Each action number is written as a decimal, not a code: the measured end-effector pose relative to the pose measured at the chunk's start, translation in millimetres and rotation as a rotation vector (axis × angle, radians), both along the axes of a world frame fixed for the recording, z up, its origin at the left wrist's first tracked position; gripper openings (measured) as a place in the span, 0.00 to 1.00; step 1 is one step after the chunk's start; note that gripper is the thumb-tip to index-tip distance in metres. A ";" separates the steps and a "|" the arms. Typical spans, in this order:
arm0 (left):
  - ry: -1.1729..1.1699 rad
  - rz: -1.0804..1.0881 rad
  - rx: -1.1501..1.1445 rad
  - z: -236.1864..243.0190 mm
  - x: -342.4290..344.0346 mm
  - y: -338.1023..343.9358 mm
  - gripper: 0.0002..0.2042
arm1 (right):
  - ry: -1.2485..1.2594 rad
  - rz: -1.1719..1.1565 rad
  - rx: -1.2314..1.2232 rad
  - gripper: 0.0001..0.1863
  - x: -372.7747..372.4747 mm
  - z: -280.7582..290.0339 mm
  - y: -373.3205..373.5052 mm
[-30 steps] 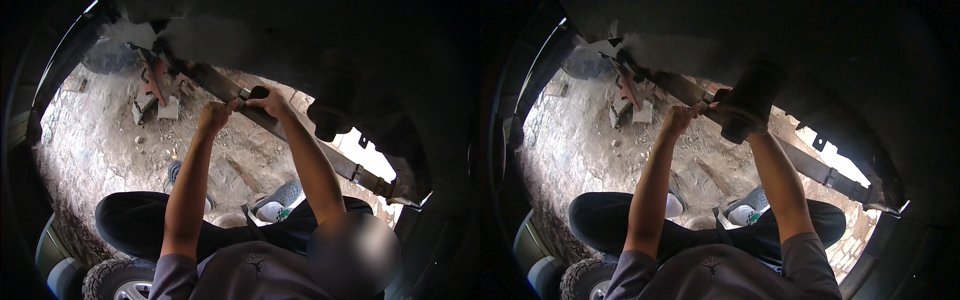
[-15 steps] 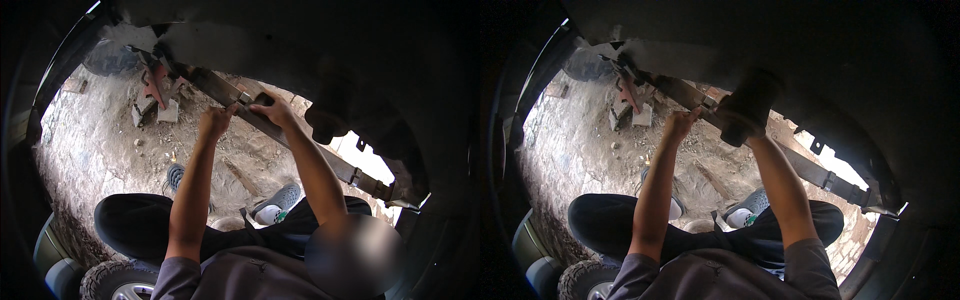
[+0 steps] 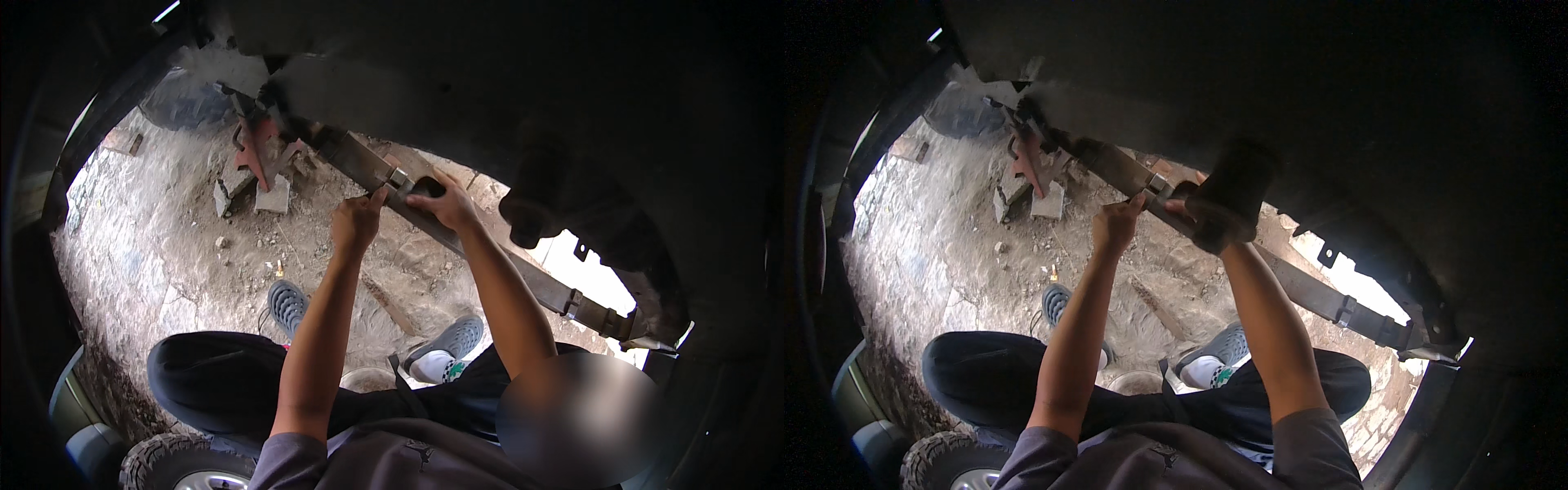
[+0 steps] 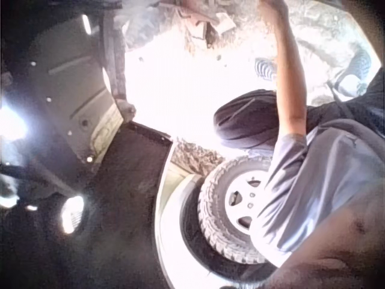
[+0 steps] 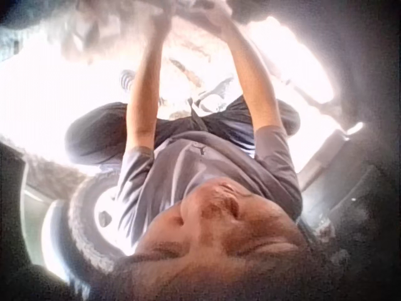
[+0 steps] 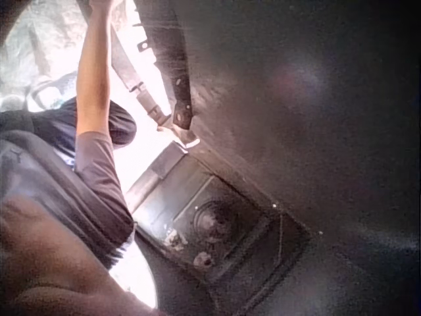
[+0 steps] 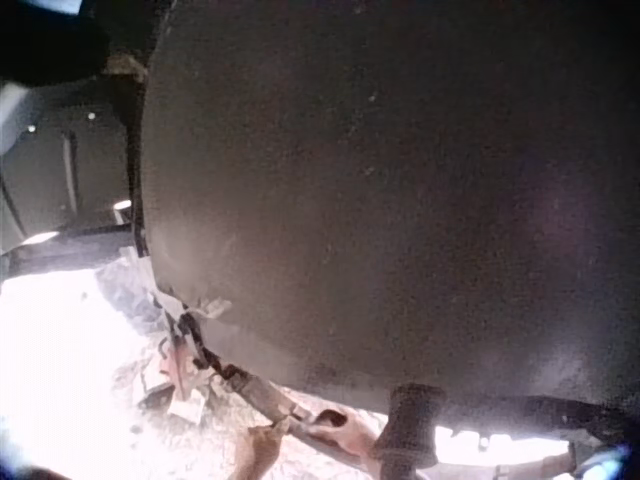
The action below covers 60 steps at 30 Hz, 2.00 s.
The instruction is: The person sits under a vehicle and repeatedly scrapes a metal undercarriage component with a small handheld tool. The person occasionally pauses to inspect the area and reposition the tool, continuing the scraping action throughout the clip.
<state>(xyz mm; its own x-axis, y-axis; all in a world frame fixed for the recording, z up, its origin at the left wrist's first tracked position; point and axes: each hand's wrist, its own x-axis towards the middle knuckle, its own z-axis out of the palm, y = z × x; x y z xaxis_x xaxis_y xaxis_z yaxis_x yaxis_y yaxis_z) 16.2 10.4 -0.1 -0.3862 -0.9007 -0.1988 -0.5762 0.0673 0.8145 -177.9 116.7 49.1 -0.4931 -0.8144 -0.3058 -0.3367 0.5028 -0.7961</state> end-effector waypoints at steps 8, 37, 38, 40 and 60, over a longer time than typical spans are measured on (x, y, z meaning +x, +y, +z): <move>0.107 0.092 0.102 -4.7 2.7 6.4 0.26 | 0.249 0.099 0.263 0.71 -16.9 10.4 25.3; 0.155 0.016 0.268 -15.2 6.8 -22.7 0.25 | 0.296 -0.048 0.108 0.67 4.5 -21.5 20.0; 0.122 0.001 0.274 -11.4 3.5 -24.5 0.25 | 0.347 -0.042 0.108 0.67 6.9 -23.5 7.9; 0.073 -0.006 0.267 -3.2 0.5 -25.1 0.25 | 0.448 -0.022 0.104 0.67 10.4 -25.1 -15.5; 0.195 0.007 0.291 -25.8 9.8 -13.3 0.25 | 0.391 -0.005 0.177 0.64 13.5 -17.0 -6.1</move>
